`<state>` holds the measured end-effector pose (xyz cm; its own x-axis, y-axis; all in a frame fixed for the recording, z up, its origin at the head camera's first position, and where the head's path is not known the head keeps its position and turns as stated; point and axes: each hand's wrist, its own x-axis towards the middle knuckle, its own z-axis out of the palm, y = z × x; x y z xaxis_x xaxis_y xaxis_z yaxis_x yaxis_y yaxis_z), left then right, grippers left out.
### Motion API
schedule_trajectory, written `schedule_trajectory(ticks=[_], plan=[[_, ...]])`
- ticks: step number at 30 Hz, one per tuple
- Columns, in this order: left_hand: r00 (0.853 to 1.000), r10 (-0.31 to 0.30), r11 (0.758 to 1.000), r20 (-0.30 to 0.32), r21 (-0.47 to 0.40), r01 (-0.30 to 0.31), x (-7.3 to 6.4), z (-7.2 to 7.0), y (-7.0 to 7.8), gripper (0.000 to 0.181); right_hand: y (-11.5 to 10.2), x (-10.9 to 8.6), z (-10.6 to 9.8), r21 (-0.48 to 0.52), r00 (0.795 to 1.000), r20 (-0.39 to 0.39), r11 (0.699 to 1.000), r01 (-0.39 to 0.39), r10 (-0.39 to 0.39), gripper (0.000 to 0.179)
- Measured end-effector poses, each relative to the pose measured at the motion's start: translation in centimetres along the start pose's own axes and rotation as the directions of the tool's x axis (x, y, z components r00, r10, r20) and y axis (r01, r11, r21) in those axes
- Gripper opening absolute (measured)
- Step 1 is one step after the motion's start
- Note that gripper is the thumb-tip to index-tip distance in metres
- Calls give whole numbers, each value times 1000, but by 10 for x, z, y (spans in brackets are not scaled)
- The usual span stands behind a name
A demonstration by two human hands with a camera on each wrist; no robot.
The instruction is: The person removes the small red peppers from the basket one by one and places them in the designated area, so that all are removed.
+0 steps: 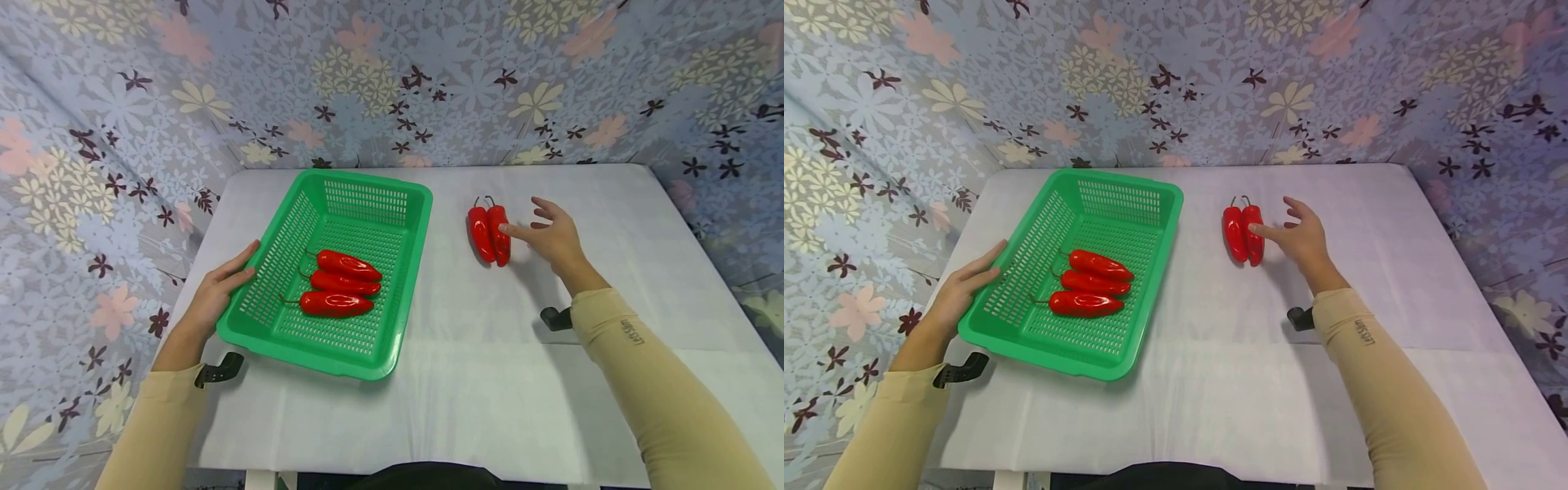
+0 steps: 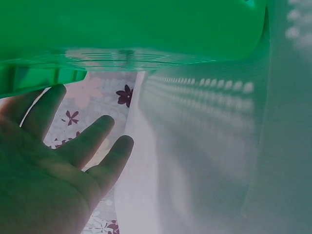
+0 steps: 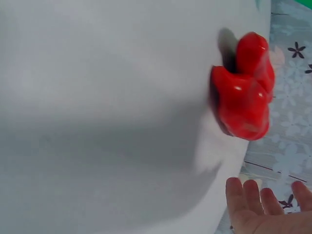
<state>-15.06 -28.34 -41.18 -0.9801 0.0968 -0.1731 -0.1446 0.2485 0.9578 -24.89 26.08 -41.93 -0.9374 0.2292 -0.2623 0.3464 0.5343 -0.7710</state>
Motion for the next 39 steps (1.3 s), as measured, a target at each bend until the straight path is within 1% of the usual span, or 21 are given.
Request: schedule_trajectory(ticks=[4, 6, 12, 16, 24, 27, 35, 39], plan=[[1000, 3, 1000, 1, 17, -3, 0, 0, 1, 55, -8, 0, -4, 10, 998, -12, 998, 68, -68, 106], [1000, 3, 1000, 3, 26, -3, 0, 0, 1, 55, -12, -1, -6, 16, 996, -18, 996, 88, -88, 106], [1000, 4, 1000, 10, 23, -4, 0, 0, 1, 55, -21, -3, -7, 35, 995, -23, 995, 94, -93, 104], [1000, 0, 1000, 13, 16, 0, 0, -1, 1, 55, -28, -3, -6, 48, 995, -11, 994, 101, -100, 102], [1000, -15, 999, 3, 33, 14, 0, -1, 0, 55, -50, -7, 6, 59, 988, 33, 987, 149, -151, 100], [1000, -16, 999, 1, 29, 16, 0, -2, 0, 55, -60, -9, 14, 69, 982, 60, 983, 172, -177, 98], [1000, -13, 1000, 5, 25, 13, 2, -2, -1, 55, -83, -14, 30, 120, 954, 123, 958, 261, -275, 97], [1000, -12, 1000, 3, 20, 12, 3, -3, -2, 55, -92, -15, 38, 116, 938, 143, 947, 301, -316, 97]])
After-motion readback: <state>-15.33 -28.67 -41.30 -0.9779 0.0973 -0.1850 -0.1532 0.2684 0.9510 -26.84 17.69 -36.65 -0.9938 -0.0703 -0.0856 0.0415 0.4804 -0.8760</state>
